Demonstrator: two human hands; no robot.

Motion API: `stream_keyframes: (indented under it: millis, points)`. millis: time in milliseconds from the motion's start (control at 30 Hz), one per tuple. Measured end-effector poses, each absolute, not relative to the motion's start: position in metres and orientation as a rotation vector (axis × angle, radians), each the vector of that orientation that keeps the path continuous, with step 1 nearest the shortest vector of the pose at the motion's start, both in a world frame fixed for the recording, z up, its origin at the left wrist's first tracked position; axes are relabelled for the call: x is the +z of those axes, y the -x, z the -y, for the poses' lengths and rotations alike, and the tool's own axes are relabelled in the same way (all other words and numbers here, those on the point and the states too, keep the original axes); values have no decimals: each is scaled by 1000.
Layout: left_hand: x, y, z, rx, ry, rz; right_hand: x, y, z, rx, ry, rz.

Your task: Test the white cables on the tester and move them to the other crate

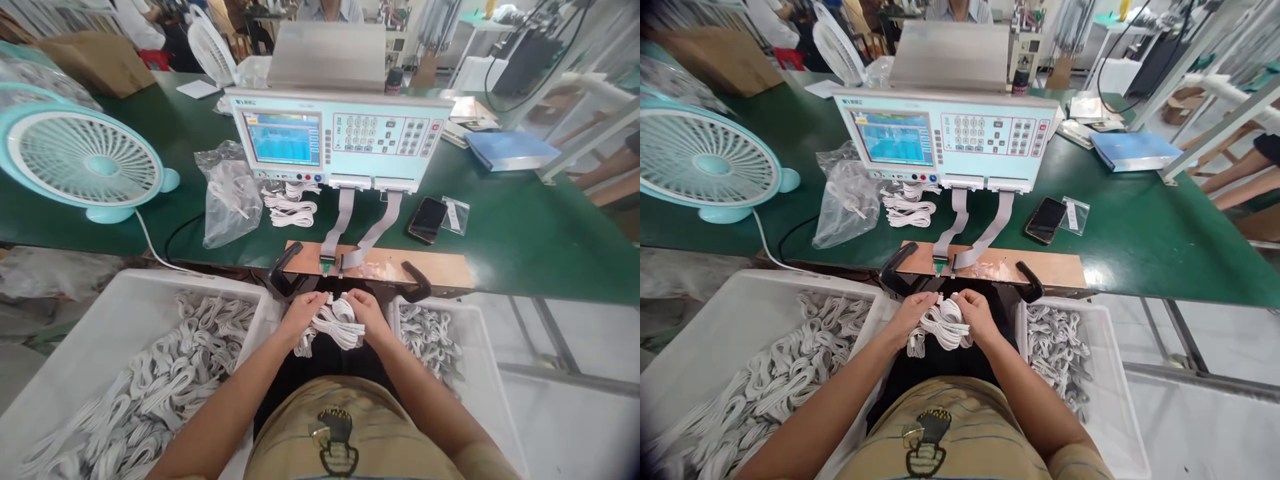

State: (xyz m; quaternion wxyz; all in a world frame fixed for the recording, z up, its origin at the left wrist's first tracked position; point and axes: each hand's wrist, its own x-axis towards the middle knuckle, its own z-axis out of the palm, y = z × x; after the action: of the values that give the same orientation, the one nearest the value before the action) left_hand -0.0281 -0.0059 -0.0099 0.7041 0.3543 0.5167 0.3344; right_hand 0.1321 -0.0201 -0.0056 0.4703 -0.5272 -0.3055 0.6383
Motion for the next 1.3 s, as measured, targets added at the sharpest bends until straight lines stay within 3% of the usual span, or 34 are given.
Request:
stream_keyframes:
  millis: [133, 233, 400, 567, 733, 900, 1300]
  points:
    - [-20, 23, 24, 662, -696, -1069, 6, -213, 54, 1466, 1636, 1318]
    - [-25, 14, 26, 615, -669, -983, 19, -246, 76, 899, 1803, 1666]
    - [-28, -11, 25, 526, -641, -876, 33, -206, 83, 1010, 1090, 2004]
    - [-23, -17, 27, 575, -871, -951, 28, -172, 67, 1010, 911, 1892]
    - [-7, 15, 18, 801, -1040, -1169, 17, -160, 50, 1067, 992, 1923]
    - [7, 34, 10, 732, -1139, -1062, 4, -139, 32, 1040, 1188, 1829]
    - [-10, 22, -1, 780, -892, -1045, -19, -121, -1, 1262, 1380, 1186]
